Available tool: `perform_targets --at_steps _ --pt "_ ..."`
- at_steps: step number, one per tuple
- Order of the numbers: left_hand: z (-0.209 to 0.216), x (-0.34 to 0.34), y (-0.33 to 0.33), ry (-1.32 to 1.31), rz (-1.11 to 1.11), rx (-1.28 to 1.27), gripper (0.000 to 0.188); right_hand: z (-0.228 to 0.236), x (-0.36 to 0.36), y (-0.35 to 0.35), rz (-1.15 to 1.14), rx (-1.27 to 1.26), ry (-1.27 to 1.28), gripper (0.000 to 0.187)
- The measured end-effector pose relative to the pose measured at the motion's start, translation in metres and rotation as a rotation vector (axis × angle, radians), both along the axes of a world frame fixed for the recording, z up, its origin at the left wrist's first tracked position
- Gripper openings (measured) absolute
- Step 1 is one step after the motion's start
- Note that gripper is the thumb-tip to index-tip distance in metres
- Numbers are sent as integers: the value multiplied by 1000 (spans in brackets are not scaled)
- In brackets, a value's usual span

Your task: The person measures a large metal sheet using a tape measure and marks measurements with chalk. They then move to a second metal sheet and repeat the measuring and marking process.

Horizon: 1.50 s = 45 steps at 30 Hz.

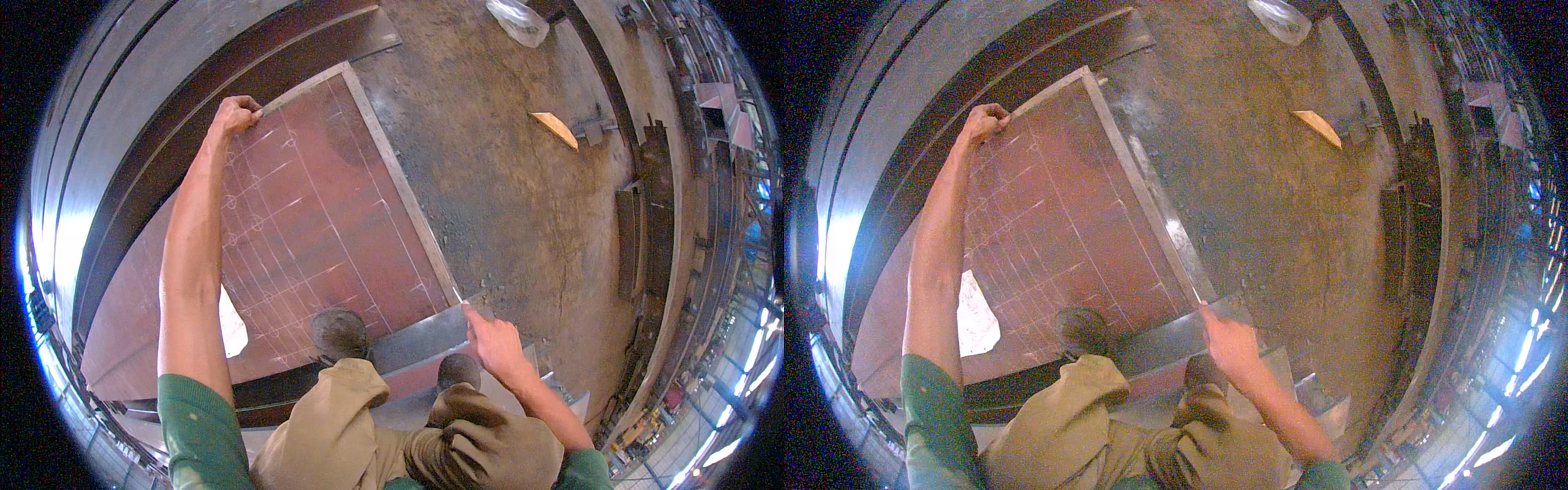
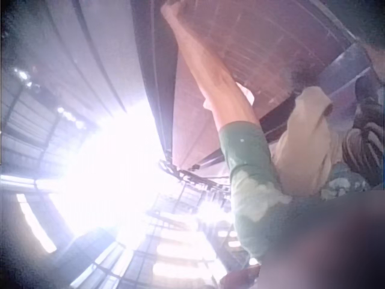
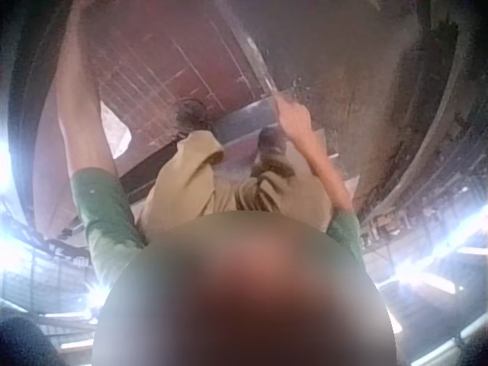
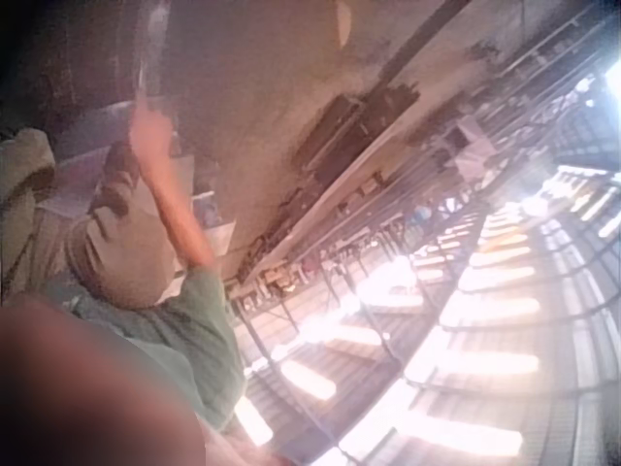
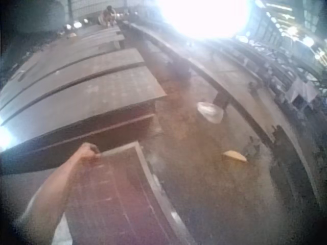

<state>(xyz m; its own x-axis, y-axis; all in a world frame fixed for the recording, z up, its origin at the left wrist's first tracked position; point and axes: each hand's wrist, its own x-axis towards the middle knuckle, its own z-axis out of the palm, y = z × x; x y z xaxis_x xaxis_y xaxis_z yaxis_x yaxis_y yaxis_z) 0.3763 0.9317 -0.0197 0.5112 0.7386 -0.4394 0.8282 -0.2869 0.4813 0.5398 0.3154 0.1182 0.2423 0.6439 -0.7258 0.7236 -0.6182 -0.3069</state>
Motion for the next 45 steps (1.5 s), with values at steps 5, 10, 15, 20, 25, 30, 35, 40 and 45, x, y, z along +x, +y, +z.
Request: perform_targets --at_steps 5,10,15,20,25,30,35,40,45 --pt "-1 6 -6 -10 3 19 15 3 -6 -21 -6 -44 -29 43" --pt "-2 0 -1 -14 -18 25 14 25 -11 -50 112 -191 38 26" --pt "4 1 -1 -48 -54 27 17 38 -6 -62 -113 -127 -34 26" --pt "51 -9 5 -192 53 79 27 51 5 -97 -295 -103 -114 28" --pt "124 -38 0 -171 100 137 29 30 0 -155 -500 27 -136 24" --pt "184 -51 -73 -204 147 335 29 37 17 -180 -456 164 -175 15" --pt "265 -59 -179 -322 132 281 27 60 60 -178 -520 340 -167 23" --pt "351 -133 -265 -338 218 456 26 71 97 -159 -542 685 48 23" --pt "457 -199 -334 -230 213 633 26 47 102 -124 -748 819 489 13"
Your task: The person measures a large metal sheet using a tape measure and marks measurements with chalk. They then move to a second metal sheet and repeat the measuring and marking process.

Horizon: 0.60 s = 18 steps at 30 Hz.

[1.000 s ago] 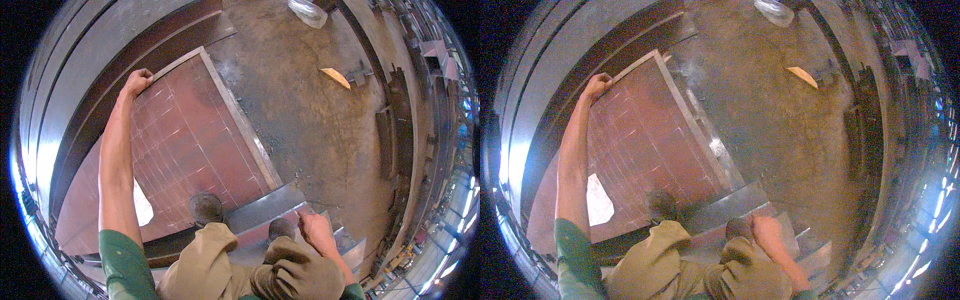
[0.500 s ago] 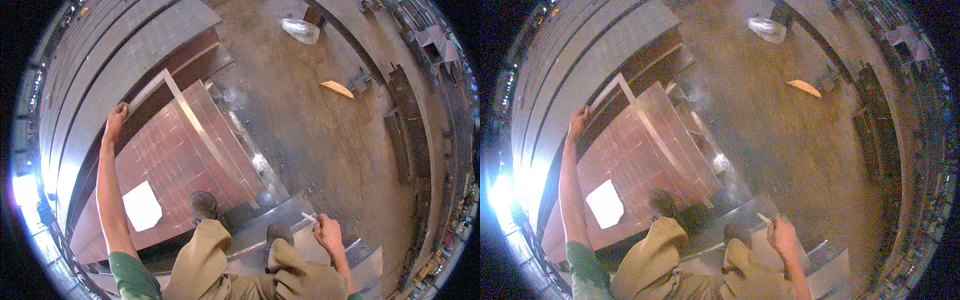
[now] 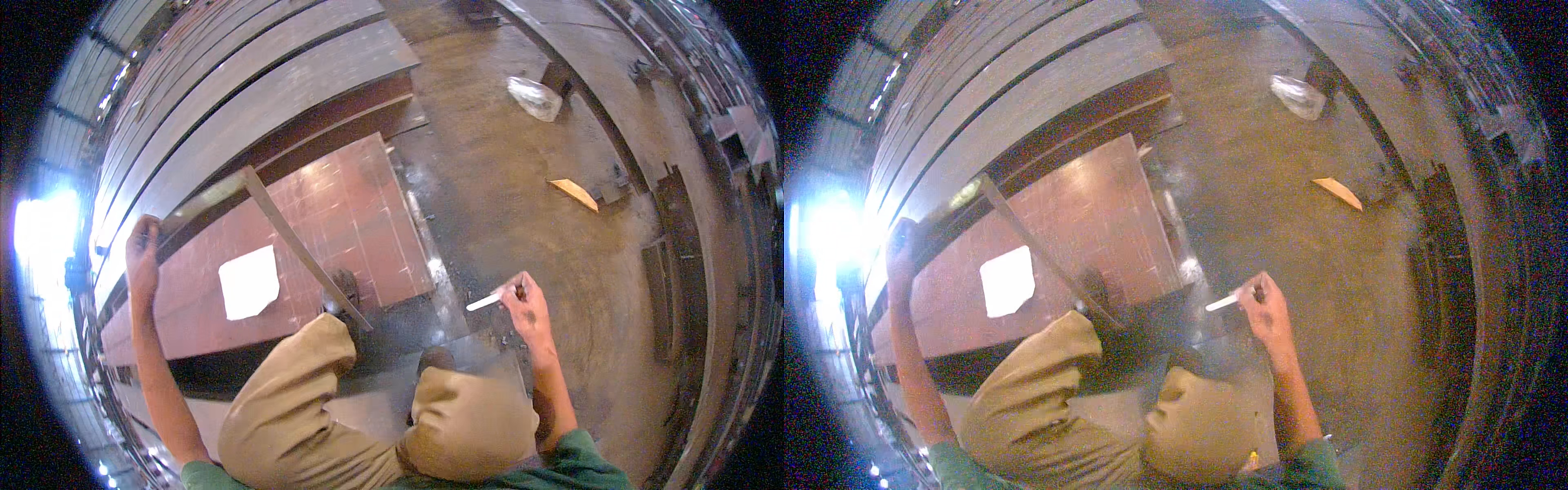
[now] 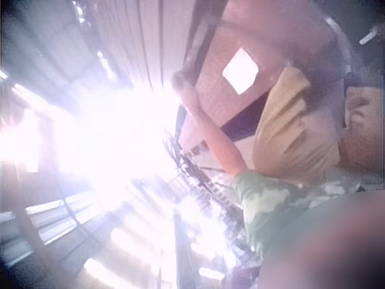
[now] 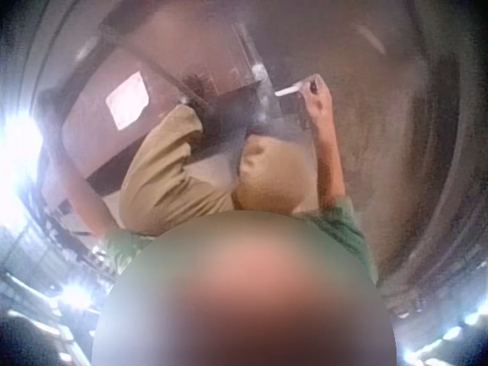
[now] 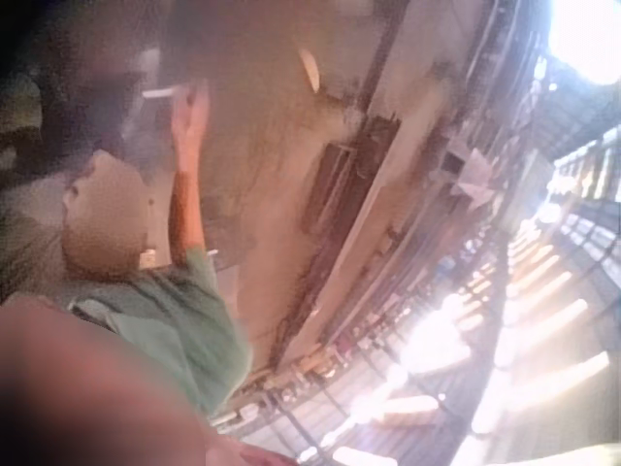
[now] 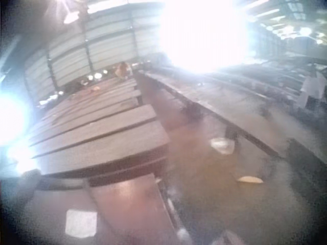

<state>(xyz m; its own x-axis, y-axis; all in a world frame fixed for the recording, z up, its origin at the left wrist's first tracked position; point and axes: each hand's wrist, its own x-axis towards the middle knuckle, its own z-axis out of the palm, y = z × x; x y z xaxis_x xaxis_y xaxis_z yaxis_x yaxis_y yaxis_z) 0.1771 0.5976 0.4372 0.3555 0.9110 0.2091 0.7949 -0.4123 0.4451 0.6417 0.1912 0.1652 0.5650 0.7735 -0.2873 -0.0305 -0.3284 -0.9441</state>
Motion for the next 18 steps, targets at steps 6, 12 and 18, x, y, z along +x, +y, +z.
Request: perform_targets --at_steps 6,12,18 --pt "94 -51 -49 81 138 240 25 14 -39 41 -27 118 389 13" --pt "85 -31 -72 245 137 261 26 3 -20 1 -101 18 352 23" --pt "50 -60 -43 220 -45 287 29 18 38 -73 -256 -95 77 27"
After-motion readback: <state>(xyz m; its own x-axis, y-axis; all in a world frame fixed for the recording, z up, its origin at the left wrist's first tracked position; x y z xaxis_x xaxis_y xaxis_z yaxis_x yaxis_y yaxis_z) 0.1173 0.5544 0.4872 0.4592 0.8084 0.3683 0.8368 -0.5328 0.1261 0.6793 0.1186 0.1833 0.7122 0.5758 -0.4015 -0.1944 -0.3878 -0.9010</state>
